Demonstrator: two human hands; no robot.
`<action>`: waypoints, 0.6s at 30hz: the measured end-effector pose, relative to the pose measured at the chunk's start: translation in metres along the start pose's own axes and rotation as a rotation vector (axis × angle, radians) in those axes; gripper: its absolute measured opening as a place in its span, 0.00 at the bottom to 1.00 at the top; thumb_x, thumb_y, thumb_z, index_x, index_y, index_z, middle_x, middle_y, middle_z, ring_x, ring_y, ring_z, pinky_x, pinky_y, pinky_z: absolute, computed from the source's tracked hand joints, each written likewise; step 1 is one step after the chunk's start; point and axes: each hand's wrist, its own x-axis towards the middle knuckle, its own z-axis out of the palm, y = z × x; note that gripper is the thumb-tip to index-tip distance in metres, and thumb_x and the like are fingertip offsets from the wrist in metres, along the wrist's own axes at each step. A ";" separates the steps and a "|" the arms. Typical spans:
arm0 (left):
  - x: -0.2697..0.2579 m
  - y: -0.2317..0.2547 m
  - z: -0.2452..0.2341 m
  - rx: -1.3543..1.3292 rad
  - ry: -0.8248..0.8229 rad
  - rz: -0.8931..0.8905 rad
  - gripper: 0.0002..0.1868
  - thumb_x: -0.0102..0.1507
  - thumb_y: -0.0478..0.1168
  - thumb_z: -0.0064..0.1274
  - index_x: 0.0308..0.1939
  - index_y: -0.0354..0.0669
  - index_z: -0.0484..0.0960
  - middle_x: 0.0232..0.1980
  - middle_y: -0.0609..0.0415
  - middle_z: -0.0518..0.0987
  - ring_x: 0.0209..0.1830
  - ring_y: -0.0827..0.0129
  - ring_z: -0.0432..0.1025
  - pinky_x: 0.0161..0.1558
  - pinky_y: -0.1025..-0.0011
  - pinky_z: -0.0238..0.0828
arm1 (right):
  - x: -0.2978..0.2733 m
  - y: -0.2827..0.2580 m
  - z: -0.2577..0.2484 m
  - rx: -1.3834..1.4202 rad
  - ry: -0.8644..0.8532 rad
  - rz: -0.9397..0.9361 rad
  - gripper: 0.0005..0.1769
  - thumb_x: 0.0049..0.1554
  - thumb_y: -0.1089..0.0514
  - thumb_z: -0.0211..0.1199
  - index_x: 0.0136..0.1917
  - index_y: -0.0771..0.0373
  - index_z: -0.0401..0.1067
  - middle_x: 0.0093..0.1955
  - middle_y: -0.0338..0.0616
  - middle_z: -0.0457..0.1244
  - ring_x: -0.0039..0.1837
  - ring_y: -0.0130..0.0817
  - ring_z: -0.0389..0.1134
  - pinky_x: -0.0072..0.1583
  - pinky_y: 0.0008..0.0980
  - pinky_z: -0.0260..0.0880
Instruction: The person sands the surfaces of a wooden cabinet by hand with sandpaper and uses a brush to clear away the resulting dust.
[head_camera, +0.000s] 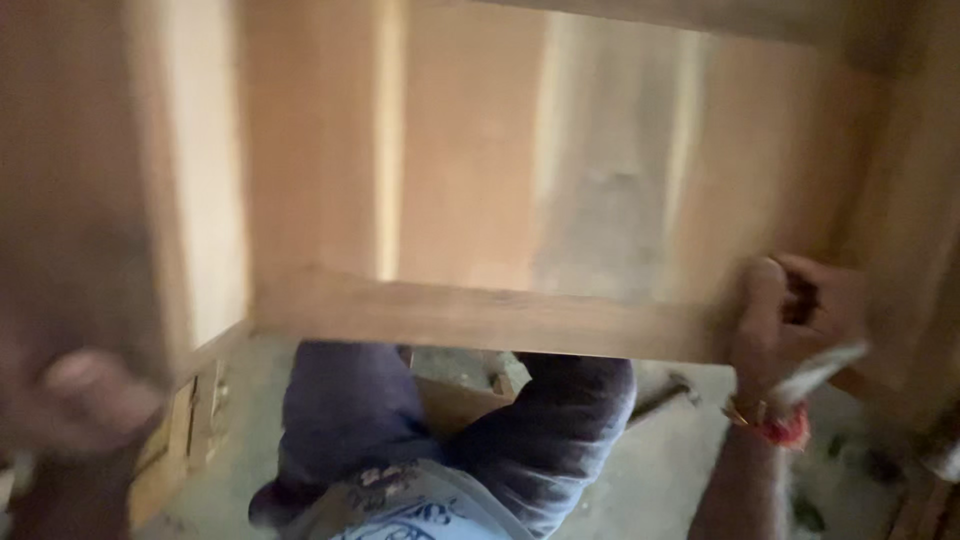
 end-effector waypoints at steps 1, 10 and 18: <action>0.001 -0.003 -0.001 -0.009 0.004 0.006 0.26 0.80 0.46 0.31 0.77 0.34 0.57 0.73 0.35 0.60 0.74 0.48 0.57 0.76 0.53 0.52 | -0.001 0.002 0.001 -0.006 -0.007 -0.012 0.03 0.67 0.70 0.65 0.50 0.73 0.77 0.42 0.45 0.64 0.38 0.27 0.62 0.41 0.25 0.61; 0.001 0.007 -0.009 -0.043 0.018 0.002 0.28 0.79 0.47 0.30 0.80 0.37 0.54 0.79 0.37 0.57 0.80 0.48 0.53 0.81 0.51 0.46 | -0.006 0.011 0.003 -0.137 -0.053 -0.010 0.03 0.65 0.70 0.65 0.48 0.74 0.74 0.40 0.47 0.64 0.37 0.29 0.60 0.41 0.26 0.59; 0.005 -0.007 -0.012 -0.048 0.046 0.036 0.31 0.78 0.48 0.28 0.83 0.40 0.53 0.84 0.38 0.54 0.85 0.49 0.49 0.85 0.49 0.40 | -0.005 0.015 0.009 -0.061 0.035 -0.057 0.02 0.64 0.69 0.65 0.47 0.70 0.77 0.43 0.46 0.66 0.40 0.30 0.64 0.43 0.26 0.63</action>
